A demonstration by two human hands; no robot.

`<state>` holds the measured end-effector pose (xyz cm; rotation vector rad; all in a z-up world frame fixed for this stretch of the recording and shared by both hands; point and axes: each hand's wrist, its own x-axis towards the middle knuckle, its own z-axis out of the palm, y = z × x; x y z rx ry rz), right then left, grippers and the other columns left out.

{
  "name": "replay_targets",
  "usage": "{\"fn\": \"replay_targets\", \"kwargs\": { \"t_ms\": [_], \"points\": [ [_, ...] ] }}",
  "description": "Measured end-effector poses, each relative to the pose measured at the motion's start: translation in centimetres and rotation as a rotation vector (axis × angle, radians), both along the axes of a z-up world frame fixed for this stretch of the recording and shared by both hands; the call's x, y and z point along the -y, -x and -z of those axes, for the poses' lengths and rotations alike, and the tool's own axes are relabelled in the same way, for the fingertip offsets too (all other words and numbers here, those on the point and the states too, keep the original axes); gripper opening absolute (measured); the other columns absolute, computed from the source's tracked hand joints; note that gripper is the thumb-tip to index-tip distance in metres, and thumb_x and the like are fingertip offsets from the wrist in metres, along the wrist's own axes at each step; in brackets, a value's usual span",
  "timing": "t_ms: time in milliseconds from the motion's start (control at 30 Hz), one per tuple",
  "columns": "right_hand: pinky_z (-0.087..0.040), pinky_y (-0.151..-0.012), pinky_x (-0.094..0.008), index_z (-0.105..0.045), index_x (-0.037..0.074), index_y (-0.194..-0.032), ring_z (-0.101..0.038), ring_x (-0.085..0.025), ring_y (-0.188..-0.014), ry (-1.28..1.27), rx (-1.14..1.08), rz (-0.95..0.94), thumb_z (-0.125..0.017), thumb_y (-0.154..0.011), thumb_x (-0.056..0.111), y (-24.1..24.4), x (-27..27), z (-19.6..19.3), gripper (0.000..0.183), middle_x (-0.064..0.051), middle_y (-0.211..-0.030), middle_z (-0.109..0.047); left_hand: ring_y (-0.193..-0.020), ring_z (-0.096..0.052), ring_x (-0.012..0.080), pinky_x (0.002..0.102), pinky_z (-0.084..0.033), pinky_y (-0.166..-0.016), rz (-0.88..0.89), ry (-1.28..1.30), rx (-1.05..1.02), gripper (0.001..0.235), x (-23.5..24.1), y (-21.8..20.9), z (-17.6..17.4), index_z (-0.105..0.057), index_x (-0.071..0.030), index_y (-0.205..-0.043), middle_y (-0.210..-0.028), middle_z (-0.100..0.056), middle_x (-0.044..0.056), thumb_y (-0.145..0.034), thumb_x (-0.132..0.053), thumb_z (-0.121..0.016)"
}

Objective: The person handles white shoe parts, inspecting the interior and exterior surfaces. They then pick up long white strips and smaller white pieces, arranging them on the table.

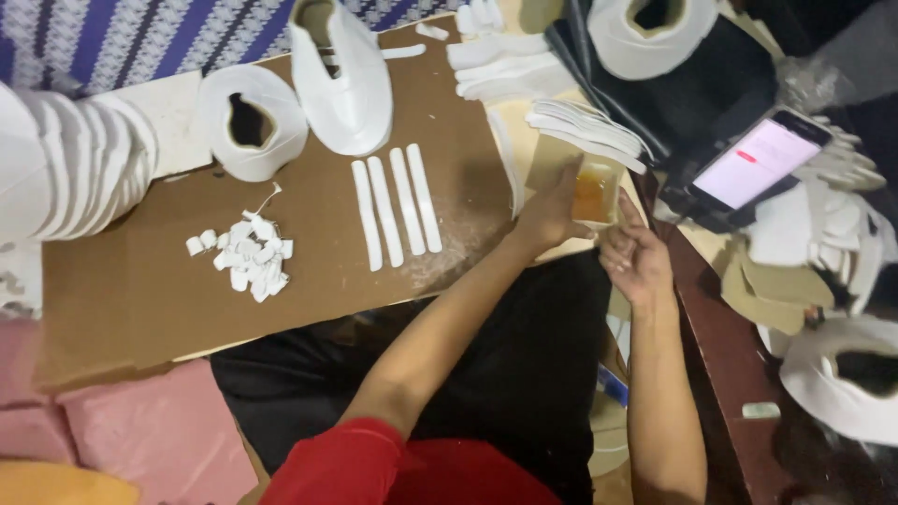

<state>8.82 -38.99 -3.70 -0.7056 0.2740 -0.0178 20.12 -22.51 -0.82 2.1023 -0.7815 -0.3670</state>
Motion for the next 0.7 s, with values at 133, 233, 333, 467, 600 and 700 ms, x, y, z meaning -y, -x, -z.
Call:
{"fn": "replay_targets", "kwargs": {
  "t_ms": [133,233,333,467,600,700],
  "points": [
    [-0.023,-0.034,-0.016,-0.037,0.039,-0.157,-0.030,-0.006,-0.039,0.302,-0.141,-0.038,-0.045,-0.091,0.007,-0.9,-2.3,-1.5,0.073,0.002,-0.062,-0.038,-0.132,-0.059,0.0457,0.053,-0.050,-0.113,-0.007,-0.042,-0.053,0.122,1.0,-1.4,2.5,-0.014,-0.026,-0.163,-0.157,-0.044,0.026,-0.071,-0.032,-0.093],
    [-0.024,-0.032,-0.020,-0.031,0.035,-0.163,-0.037,-0.010,-0.041,0.696,-0.256,0.023,-0.047,-0.091,0.007,-1.6,-2.0,0.7,0.079,-0.005,-0.064,-0.046,-0.131,-0.061,0.0435,0.052,-0.051,-0.113,0.009,-0.077,0.011,0.118,0.8,-0.6,0.8,-0.011,-0.020,-0.162,-0.152,-0.047,0.027,-0.076,-0.026,-0.091],
    [-0.041,-0.056,-0.039,-0.048,0.034,-0.155,-0.058,-0.029,-0.070,1.183,-0.361,0.036,-0.051,-0.095,0.016,-1.0,-2.3,-0.4,0.063,-0.018,-0.078,-0.062,-0.135,-0.058,0.0422,0.052,-0.050,-0.113,-0.027,-0.104,-0.036,0.116,0.1,0.0,-2.3,-0.010,-0.019,-0.162,-0.152,-0.048,0.027,-0.078,-0.025,-0.089],
    [-0.051,-0.085,-0.062,-0.062,0.013,-0.149,-0.069,-0.054,-0.098,1.959,-0.365,-0.061,-0.051,-0.100,0.024,3.0,-2.1,0.3,0.051,-0.034,-0.102,-0.073,-0.150,-0.040,0.0382,0.057,-0.048,-0.112,-0.085,-0.116,-0.122,0.113,1.3,-0.3,0.4,-0.016,-0.023,-0.162,-0.166,-0.030,0.018,-0.076,-0.019,-0.089],
    [-0.055,-0.087,-0.046,-0.068,0.013,-0.145,-0.071,-0.040,-0.098,2.212,-0.134,-0.065,-0.053,-0.100,0.016,5.5,-2.6,-1.8,0.048,-0.019,-0.111,-0.074,-0.150,-0.041,0.0390,0.056,-0.050,-0.112,-0.086,-0.142,-0.065,0.115,0.7,0.7,-0.2,-0.021,-0.018,-0.161,-0.165,-0.032,0.019,-0.072,-0.020,-0.094],
    [-0.056,-0.083,-0.046,-0.061,0.023,-0.154,-0.071,-0.036,-0.093,2.348,-0.098,-0.071,-0.047,-0.102,0.017,4.7,-2.3,-2.9,0.054,-0.010,-0.115,-0.071,-0.153,-0.036,0.0342,0.061,-0.048,-0.111,-0.112,-0.138,-0.080,0.124,1.4,0.0,0.5,-0.017,-0.024,-0.163,-0.167,-0.030,0.012,-0.069,-0.020,-0.097]
  ]
}}
